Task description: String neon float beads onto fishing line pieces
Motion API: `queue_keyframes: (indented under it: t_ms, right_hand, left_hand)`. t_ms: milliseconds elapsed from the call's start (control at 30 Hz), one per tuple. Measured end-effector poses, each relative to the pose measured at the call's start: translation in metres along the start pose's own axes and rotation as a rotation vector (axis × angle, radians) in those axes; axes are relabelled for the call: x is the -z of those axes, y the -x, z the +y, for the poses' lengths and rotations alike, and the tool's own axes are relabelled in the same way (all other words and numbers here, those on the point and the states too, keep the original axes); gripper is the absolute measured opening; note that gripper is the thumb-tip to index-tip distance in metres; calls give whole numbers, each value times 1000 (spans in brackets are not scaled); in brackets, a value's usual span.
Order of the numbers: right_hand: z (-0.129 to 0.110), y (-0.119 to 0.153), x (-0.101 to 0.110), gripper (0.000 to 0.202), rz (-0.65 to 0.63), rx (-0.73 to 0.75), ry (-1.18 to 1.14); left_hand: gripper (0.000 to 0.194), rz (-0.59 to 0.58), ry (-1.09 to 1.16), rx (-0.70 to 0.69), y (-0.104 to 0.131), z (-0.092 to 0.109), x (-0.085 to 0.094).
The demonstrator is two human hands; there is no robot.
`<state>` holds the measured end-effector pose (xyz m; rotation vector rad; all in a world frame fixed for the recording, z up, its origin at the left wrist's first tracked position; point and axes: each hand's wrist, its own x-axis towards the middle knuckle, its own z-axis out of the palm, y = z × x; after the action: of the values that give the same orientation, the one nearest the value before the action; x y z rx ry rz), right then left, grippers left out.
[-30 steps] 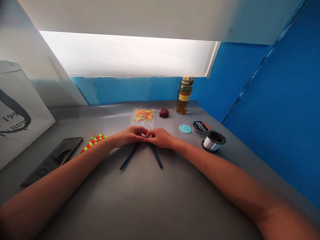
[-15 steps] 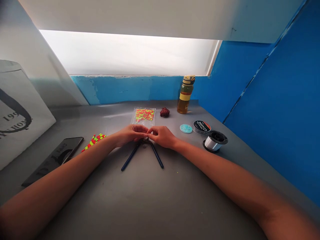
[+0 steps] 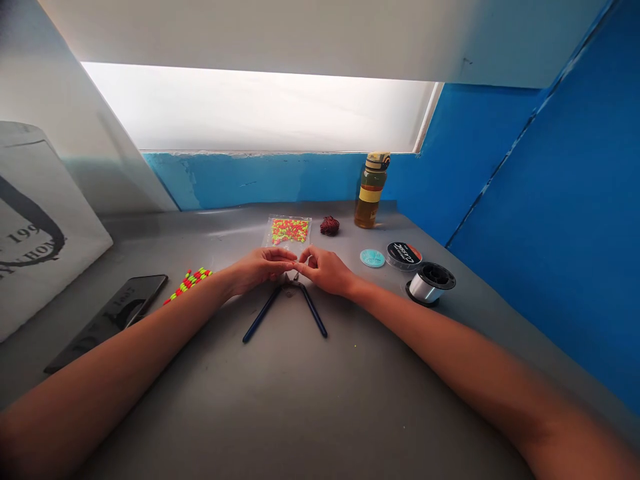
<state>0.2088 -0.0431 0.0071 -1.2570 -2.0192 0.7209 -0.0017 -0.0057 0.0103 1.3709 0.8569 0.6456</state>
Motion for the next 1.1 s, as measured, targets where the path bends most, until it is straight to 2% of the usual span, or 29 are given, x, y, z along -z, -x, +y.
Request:
queue_keyframes:
  t_ms: [100, 200, 267, 367, 500, 567, 667, 733, 767, 867, 900, 967, 1100]
  right_hand:
    - [2, 0, 0, 30, -11, 31, -42]
    - [2, 1, -1, 27, -82, 27, -65]
    - [1, 2, -2, 25, -139, 21, -80]
    - [-3, 4, -1, 26, -156, 37, -68]
    - [-6, 3, 6, 41, -186, 21, -16]
    - [-7, 2, 10, 46, -176, -16, 0]
    - [-12, 0, 17, 52, -81, -42, 67]
    - [-20, 1, 22, 54, -82, -44, 156]
    - [-25, 3, 25, 55, -131, -51, 208]
    - [-41, 11, 31, 45, -454, -112, 373]
    - [-46, 14, 31, 42, -525, -135, 440]
    - [-54, 19, 30, 36, -573, -156, 553]
    - [-62, 23, 21, 27, -556, -177, 646]
  left_hand:
    - [37, 69, 110, 2, -2, -2, 3]
    - [38, 105, 201, 2, -5, -5, 7]
    - [37, 101, 226, 3, -6, -8, 9]
    - [35, 70, 233, 10, -8, -10, 11]
    - [31, 54, 242, 13, -7, -10, 10]
    - [29, 44, 240, 5, -7, -9, 10]
    - [29, 35, 234, -4, -6, -9, 10]
    - [30, 36, 232, -6, -7, -9, 10]
    - [30, 38, 233, -6, -7, -10, 10]
    - [31, 46, 237, -9, -8, -11, 10]
    - [31, 50, 237, -9, -8, -11, 10]
    - [32, 56, 237, -6, -8, -11, 10]
    - [31, 58, 237, -9, -7, -11, 10]
